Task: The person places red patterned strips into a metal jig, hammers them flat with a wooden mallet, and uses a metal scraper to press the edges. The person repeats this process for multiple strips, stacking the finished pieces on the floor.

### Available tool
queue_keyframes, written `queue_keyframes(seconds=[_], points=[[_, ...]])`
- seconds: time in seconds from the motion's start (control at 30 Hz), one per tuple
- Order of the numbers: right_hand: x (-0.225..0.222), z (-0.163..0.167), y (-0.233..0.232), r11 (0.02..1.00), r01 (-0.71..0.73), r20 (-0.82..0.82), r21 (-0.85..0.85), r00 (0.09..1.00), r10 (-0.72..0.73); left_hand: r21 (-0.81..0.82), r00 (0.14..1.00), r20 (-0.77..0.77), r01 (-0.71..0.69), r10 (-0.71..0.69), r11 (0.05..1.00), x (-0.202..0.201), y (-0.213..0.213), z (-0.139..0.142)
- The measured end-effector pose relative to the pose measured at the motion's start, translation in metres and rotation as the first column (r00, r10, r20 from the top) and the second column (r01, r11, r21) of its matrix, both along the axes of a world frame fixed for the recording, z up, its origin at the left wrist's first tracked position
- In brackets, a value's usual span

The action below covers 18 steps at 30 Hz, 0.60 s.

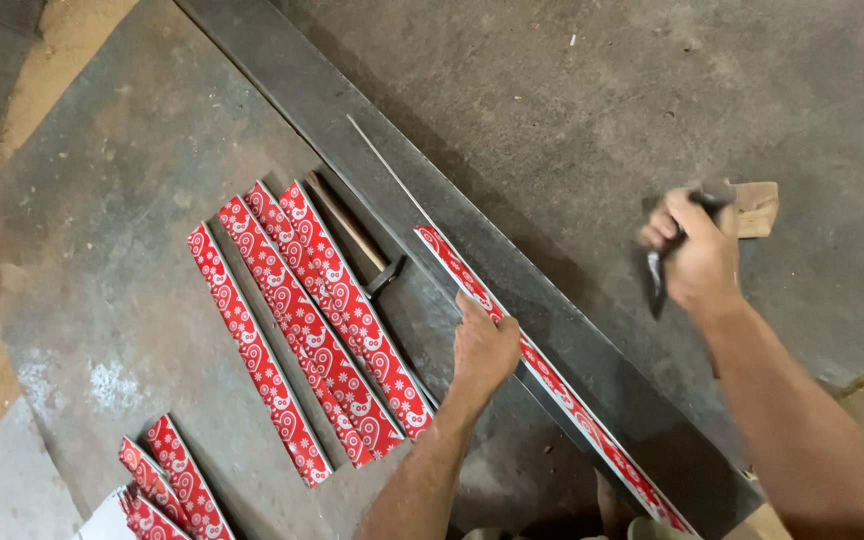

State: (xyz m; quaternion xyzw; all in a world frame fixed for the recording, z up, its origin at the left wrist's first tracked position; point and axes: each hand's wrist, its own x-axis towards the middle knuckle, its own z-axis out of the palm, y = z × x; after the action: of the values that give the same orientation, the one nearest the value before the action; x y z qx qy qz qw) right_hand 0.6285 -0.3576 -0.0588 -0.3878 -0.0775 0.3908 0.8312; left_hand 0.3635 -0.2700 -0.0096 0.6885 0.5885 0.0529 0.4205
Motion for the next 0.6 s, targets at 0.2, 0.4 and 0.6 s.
queue_keyframes(seconds=[0.2,0.4,0.6], points=[[-0.11,0.08,0.136,0.981,-0.134,-0.004,0.144,0.991,0.136,-0.003,0.998,0.025,0.066,-0.065,0.998,-0.003,0.0,-0.01],[-0.171,0.082,0.188,0.984,-0.165,0.432,-0.074,0.883,0.18,-0.076,0.994,0.021,0.106,-0.105,0.991,-0.009,0.005,-0.011],[-0.168,0.064,0.194,0.94,-0.278,0.115,0.199,0.959,0.259,-0.048,0.984,0.139,0.115,-0.107,0.992,-0.012,0.004,-0.017]])
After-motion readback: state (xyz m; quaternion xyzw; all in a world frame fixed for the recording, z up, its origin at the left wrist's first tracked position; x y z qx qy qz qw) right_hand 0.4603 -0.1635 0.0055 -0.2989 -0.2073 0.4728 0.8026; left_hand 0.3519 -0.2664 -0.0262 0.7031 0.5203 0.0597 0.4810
